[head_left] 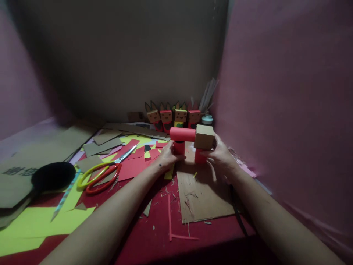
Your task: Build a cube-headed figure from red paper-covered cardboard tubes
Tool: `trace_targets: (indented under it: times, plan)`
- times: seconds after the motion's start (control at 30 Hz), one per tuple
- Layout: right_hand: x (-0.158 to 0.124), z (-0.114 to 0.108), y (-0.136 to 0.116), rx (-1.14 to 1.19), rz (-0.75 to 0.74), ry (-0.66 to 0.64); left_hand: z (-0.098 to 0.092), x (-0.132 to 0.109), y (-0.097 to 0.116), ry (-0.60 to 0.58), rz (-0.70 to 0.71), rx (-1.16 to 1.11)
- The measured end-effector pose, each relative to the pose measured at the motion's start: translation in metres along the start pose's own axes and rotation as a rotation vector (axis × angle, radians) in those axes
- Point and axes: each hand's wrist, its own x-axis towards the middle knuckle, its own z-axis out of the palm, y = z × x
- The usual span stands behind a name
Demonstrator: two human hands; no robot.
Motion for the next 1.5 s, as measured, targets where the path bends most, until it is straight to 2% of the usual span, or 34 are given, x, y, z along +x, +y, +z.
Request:
trace_targets:
  times: [0.2,0.33,0.5,0.7,1.0,1.5]
  plan:
    - [-0.001,0.001,0.007,-0.096,-0.019,0.004,0.011,0.002,-0.015,0.131,0.019,0.02]
    - [-0.003,0.0,0.009,-0.166,0.016,0.006,0.013,0.002,-0.019,0.168,0.018,0.038]
    - [-0.003,-0.002,0.011,-0.236,0.044,0.017,0.006,0.006,-0.018,0.159,0.017,0.059]
    - [-0.007,0.004,0.005,-0.143,0.035,0.012,0.003,0.009,-0.022,0.113,0.011,0.038]
    - [-0.01,0.009,-0.002,-0.197,0.012,0.026,-0.002,0.007,-0.022,0.086,0.006,0.02]
    - [-0.011,0.009,-0.005,-0.207,0.03,0.015,0.0,0.004,-0.018,0.078,-0.02,-0.029]
